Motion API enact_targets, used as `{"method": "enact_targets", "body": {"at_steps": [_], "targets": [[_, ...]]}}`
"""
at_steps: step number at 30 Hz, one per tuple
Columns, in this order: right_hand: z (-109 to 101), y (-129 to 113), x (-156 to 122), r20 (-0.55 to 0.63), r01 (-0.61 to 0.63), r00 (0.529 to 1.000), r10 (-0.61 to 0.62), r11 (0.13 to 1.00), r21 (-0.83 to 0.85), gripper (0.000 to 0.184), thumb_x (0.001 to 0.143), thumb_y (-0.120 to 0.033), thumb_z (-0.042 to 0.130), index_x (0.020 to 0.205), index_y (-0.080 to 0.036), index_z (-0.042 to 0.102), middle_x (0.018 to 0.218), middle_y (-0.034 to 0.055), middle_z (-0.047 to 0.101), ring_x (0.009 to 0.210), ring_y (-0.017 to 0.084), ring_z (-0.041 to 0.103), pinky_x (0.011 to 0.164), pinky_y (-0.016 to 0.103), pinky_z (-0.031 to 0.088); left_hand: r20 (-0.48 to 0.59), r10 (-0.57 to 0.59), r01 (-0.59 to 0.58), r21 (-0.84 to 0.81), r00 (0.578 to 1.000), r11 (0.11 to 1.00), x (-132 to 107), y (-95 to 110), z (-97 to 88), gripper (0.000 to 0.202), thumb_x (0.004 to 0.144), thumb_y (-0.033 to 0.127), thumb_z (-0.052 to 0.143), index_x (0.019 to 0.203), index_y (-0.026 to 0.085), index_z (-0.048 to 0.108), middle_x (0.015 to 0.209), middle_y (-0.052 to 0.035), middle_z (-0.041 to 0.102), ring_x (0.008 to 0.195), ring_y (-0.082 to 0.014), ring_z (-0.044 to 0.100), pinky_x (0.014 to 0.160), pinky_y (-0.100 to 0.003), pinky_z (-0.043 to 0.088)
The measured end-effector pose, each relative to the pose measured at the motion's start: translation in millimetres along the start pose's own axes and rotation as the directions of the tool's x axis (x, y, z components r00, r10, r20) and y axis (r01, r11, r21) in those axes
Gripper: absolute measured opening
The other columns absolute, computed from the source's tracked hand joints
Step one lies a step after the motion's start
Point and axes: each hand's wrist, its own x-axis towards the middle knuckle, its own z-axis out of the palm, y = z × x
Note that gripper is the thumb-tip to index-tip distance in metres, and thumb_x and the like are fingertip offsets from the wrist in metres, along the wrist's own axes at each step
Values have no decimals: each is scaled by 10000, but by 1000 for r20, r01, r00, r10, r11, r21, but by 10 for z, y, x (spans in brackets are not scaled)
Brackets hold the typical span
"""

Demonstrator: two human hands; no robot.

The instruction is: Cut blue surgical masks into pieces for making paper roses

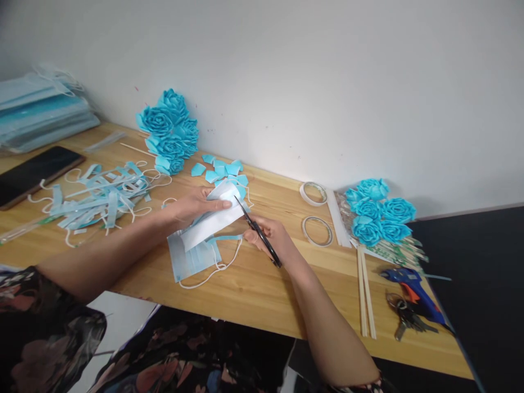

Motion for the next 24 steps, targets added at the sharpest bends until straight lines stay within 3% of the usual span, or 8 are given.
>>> {"method": "enact_targets", "body": {"at_steps": [6, 17, 21, 24], "targets": [[27, -85, -49, -25, 16, 1000, -17, 1000, -12, 396, 755, -545, 728, 703, -177, 590, 610, -12, 561, 456, 67, 420, 442, 224, 315, 27, 39, -39, -1, 999, 999, 12, -11, -15, 328, 719, 378, 846, 841, 122, 682, 686, -44, 658, 547, -117, 534, 483, -241, 393], [3, -29, -48, -63, 32, 997, -36, 997, -64, 331, 780, -495, 707, 733, -175, 635, 536, -20, 565, 398, 66, 418, 393, 199, 316, 25, 42, -44, 59, 999, 997, 25, -25, -68, 501, 677, 511, 855, 917, 102, 695, 752, -72, 685, 558, -127, 568, 464, -235, 396], [-3, 10, -39, -52, -36, 998, 34, 998, -49, 374, 755, -511, 733, 857, -152, 708, 545, -24, 559, 400, 71, 421, 392, 207, 321, 11, 71, -72, 81, 997, 994, 19, -8, -68, 487, 683, 511, 846, 906, 106, 691, 729, -55, 673, 552, -119, 560, 468, -228, 394], [-15, 60, -19, -39, 6, 999, -7, 1000, -27, 455, 760, -512, 735, 1029, -145, 746, 580, -23, 555, 472, 100, 472, 443, 225, 368, 3, 75, -75, 87, 997, 993, 3, 25, -54, 412, 696, 438, 839, 887, 108, 685, 716, -48, 670, 546, -114, 554, 467, -224, 388]]}}
